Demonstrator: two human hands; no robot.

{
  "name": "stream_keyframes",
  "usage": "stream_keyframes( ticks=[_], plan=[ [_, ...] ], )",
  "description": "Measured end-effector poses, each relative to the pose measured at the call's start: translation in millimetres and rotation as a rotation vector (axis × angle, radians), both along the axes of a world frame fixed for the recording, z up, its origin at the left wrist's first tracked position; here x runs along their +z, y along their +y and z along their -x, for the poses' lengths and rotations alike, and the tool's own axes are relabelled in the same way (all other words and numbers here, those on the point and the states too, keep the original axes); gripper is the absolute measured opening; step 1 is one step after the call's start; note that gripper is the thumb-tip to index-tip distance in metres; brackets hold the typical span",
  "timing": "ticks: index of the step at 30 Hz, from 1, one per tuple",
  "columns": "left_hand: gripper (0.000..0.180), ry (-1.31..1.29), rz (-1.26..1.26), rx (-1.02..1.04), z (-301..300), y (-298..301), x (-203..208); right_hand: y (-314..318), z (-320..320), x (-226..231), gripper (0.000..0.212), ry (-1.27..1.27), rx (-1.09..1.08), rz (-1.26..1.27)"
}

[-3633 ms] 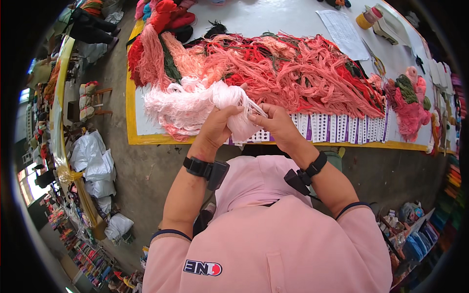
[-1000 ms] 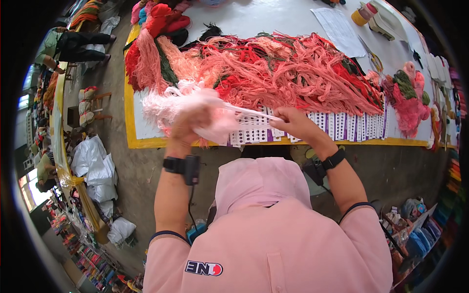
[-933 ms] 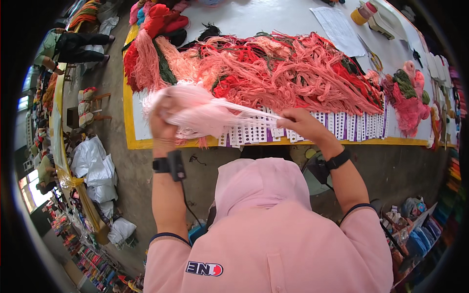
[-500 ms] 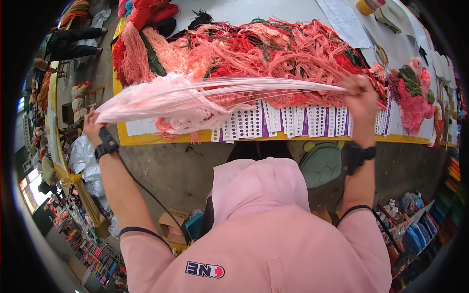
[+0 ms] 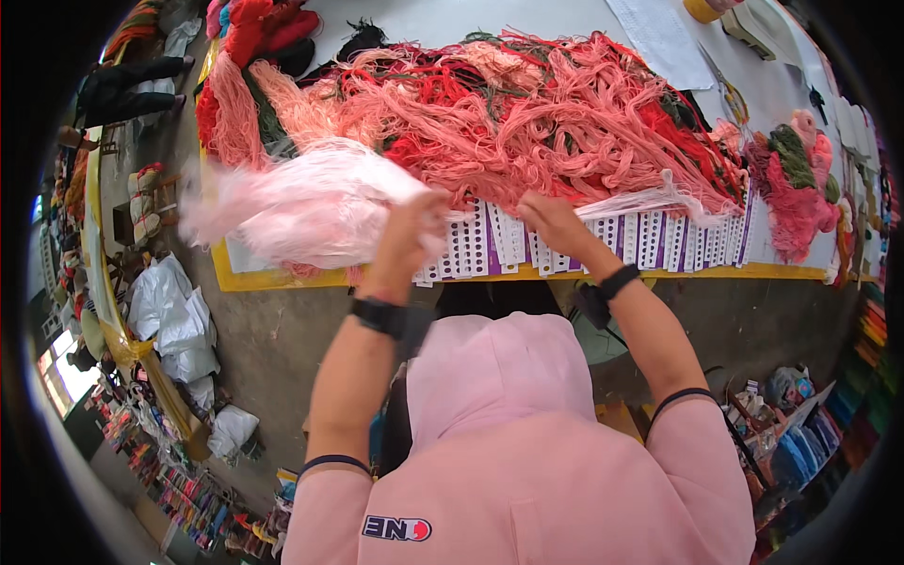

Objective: The person pulls a bundle of pink thread from a pile, separates a single strand by hand, and threads it through a hole in a paper card to pull the bundle through. They repeat this process, threading another strand through a different hole in the card and pulling the bundle through.

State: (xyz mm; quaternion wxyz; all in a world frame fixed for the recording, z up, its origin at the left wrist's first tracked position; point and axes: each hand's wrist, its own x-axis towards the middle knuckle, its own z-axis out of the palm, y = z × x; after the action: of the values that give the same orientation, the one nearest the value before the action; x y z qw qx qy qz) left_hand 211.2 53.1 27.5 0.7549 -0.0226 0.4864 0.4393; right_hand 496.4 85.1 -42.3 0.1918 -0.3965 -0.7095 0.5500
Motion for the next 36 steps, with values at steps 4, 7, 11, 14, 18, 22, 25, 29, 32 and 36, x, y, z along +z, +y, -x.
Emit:
stream_keyframes(
  ticks=[4, 7, 11, 14, 18, 22, 25, 29, 32, 36],
  plan=[
    [0.020, 0.395, 0.083, -0.167, -69.2, 2.3, -37.9, 1.4, 11.8, 7.7, 0.020, -0.125, 0.017, 0.142],
    [0.020, 0.769, 0.046, -0.347, -85.5, 3.9, -53.1, 8.6, 9.0, 22.2, 0.018, -0.030, 0.013, 0.258],
    [0.032, 1.483, -0.106, -0.619, -99.5, -0.9, -52.9, 9.2, 8.2, 16.0, 0.016, 0.113, 0.093, 0.237],
    [0.031, 1.503, 0.044, -0.580, -105.7, -1.9, -45.9, 7.3, 2.8, 9.1, 0.017, 0.068, 0.079, 0.251],
    [0.031, 1.488, 0.064, -0.619, -104.1, 7.4, -44.3, 1.3, 7.4, 10.9, 0.018, 0.144, -0.019, 0.379],
    [0.033, 1.432, 0.006, -0.723, -91.6, 6.2, -50.7, -3.3, 13.1, 15.8, 0.018, 0.097, -0.109, 0.368],
    [0.019, 1.202, -0.094, -0.643, -79.1, -2.3, -54.7, -6.4, 16.6, 18.5, 0.018, 0.243, -0.216, 0.391],
    [0.009, 1.021, -0.211, -0.606, -68.2, -5.0, -56.4, -4.5, 22.7, 19.9, 0.015, 0.062, -0.084, 0.225],
    [0.010, 0.913, -0.192, -0.622, -64.3, -4.9, -52.5, -3.2, 31.2, 19.6, 0.012, -0.128, 0.074, 0.127],
    [0.009, 0.608, -0.121, -0.466, -59.3, -7.1, -45.6, 4.2, 40.5, 19.1, 0.013, -0.224, 0.177, -0.101]
  ],
)
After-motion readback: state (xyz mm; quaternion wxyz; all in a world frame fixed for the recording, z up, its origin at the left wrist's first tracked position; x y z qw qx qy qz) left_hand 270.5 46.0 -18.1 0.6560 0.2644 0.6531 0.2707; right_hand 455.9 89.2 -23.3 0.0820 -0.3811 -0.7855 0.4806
